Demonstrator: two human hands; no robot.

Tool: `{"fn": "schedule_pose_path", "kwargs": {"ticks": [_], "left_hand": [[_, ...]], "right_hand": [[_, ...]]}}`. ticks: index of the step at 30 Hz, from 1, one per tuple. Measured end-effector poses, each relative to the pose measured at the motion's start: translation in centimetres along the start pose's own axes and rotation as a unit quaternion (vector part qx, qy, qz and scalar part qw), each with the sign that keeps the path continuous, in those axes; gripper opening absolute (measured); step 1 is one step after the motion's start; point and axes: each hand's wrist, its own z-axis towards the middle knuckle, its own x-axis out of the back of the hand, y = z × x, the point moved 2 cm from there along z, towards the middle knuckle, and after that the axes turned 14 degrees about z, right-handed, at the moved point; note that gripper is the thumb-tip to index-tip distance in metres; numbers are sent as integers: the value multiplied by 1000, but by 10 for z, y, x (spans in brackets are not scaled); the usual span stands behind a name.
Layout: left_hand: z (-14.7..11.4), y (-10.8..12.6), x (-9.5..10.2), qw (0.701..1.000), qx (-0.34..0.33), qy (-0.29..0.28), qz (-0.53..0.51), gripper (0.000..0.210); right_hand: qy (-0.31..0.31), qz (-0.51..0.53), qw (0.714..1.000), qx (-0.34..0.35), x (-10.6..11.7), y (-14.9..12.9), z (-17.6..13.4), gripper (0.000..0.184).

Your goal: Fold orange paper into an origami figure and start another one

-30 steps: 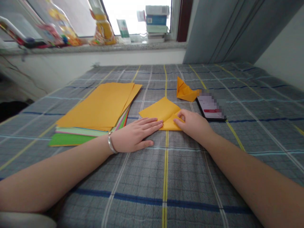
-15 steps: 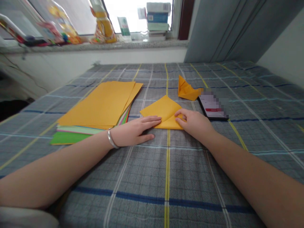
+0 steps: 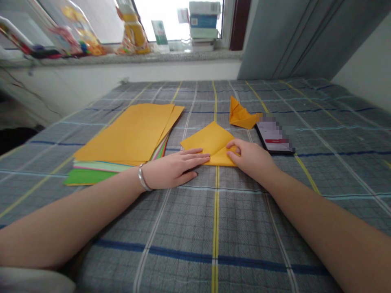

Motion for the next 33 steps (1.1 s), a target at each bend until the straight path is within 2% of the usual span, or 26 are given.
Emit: {"fn": "schedule_pose_path", "kwargs": {"ticks": [5,11,15,22,27,30,33], "left_hand": [[2,-4,1,998,34,18,-56,23],[9,-1,-8,987,117,85,-74,1],[15,5,-11,985,138,93,-36,6],[16,4,-11,976,194,92,36,12],[9,1,-2,986,153,64,18,12],[6,0,3,989,130,69,28,11],[6,1,3,995,75,63,18,28]], "right_hand": [[6,20,1000,13,0,4,0,28],[-13,47,998,50,2,3,1,32],[-61,18,995,76,5,0,1,31],[-105,1,993,47,7,-2,1,37],[-95,-7,995,42,8,-5,0,37],[-97,2,994,42,8,-6,1,37],[-101,2,994,32,8,-6,1,37]]}}
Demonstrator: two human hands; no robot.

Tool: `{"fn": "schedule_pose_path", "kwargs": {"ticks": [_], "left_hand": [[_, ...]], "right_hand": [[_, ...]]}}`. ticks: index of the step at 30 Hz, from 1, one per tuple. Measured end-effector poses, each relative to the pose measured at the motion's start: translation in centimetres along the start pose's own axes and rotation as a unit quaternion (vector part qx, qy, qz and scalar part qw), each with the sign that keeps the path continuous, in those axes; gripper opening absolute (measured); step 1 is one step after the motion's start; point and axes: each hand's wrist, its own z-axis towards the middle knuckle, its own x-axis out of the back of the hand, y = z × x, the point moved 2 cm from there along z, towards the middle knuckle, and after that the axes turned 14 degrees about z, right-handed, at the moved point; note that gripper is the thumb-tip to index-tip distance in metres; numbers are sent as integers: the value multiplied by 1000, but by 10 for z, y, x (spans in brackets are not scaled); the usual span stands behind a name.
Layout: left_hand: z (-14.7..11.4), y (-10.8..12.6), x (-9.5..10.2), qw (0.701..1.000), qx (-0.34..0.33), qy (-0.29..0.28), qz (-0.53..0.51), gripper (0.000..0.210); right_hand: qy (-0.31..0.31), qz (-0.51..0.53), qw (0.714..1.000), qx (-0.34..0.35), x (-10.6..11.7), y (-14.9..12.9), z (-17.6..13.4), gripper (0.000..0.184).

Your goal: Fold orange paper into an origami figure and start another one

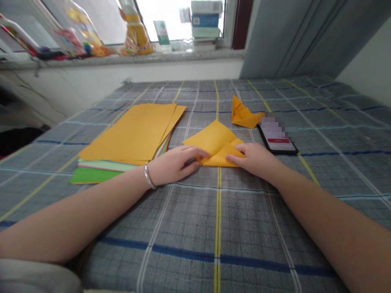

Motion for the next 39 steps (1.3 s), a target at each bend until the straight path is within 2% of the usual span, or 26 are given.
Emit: {"fn": "schedule_pose_path", "kwargs": {"ticks": [3,6,9,12,14,19,24,34,39], "left_hand": [[0,2,-4,995,-93,-14,13,35],[-1,2,-7,990,-135,-5,43,35],[-2,2,-8,990,-132,-4,56,35],[-3,3,-8,990,-128,-6,59,35],[-3,4,-8,991,-123,-5,55,35],[-2,5,-9,993,-109,-9,53,35],[-2,5,-9,992,-109,-15,54,36],[-2,7,-10,993,-106,-8,58,35],[-2,7,-10,993,-104,-6,51,34]], "right_hand": [[14,-17,1000,-10,-1,0,0,39],[43,-37,998,-13,-3,2,0,38],[81,-15,996,-25,-4,6,-1,29],[105,4,994,-13,-5,8,-2,42],[103,1,995,2,-6,9,-3,42],[86,-16,996,-3,-8,7,-3,30],[88,-28,995,-29,-8,3,-3,31],[110,-34,993,-28,-10,3,0,24],[105,-35,993,-37,-9,3,0,26]]}}
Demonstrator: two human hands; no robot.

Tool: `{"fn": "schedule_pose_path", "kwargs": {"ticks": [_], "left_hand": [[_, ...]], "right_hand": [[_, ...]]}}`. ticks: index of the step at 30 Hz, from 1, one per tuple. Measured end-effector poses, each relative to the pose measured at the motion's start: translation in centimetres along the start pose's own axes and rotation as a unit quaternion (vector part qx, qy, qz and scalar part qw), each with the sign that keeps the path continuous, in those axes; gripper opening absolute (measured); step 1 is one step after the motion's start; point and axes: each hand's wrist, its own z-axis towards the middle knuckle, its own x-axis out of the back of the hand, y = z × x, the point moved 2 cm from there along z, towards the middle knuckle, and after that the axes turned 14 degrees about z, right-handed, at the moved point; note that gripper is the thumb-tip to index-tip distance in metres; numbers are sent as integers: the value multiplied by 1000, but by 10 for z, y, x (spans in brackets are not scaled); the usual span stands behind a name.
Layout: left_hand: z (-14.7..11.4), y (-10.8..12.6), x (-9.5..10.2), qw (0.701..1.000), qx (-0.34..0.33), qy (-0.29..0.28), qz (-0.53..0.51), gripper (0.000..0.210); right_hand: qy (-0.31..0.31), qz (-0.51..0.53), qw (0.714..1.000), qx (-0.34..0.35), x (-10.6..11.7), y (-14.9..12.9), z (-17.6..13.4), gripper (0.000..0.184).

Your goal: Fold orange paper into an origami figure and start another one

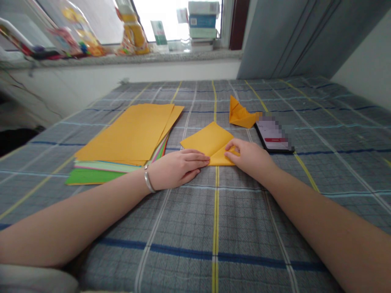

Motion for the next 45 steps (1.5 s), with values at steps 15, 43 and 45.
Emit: {"fn": "schedule_pose_path", "kwargs": {"ticks": [15,43,45], "left_hand": [[0,0,1,1000,-5,-4,-8,33],[13,13,1,992,54,-80,77,56],[13,14,0,992,56,-82,78,57]], "right_hand": [[6,1,1000,19,-1,1,-1,32],[19,-33,962,271,-1,-8,-5,20],[-23,-36,949,311,-3,-14,-11,23]]}}
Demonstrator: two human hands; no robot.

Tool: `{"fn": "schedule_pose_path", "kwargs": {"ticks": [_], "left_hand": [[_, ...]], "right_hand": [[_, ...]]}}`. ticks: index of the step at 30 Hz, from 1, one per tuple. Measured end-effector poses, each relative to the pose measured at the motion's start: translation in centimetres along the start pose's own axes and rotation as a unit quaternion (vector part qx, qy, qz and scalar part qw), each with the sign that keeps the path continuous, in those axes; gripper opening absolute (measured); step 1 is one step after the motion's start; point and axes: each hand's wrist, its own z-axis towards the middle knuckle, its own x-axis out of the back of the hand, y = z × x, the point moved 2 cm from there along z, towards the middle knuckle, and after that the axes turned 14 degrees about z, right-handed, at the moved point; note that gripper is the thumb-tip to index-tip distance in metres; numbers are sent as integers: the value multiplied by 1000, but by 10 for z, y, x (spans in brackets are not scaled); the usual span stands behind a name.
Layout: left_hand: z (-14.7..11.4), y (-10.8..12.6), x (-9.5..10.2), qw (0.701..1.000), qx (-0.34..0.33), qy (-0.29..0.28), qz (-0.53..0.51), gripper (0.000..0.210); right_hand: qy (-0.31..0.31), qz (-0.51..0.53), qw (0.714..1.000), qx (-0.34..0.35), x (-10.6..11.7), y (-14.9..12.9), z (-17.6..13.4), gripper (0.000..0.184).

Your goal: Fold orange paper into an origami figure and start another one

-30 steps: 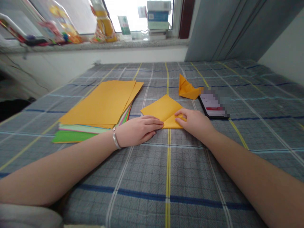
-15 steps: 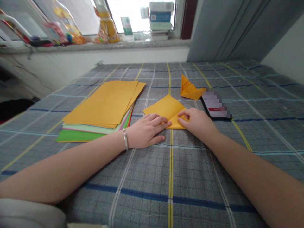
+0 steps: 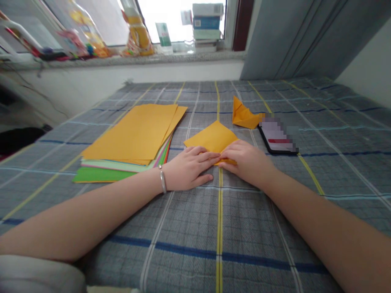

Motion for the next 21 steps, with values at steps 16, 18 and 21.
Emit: {"fn": "schedule_pose_path", "kwargs": {"ticks": [16,18,21], "left_hand": [[-15,-46,2,988,-122,1,-91,36],[-16,-51,5,987,-124,-9,-104,32],[-16,-53,7,985,-101,-10,-137,26]], "right_hand": [[-51,-124,990,-50,1,-22,-2,33],[-70,-135,987,-45,1,-24,-2,36],[-89,-141,985,-37,1,-26,-1,38]]}}
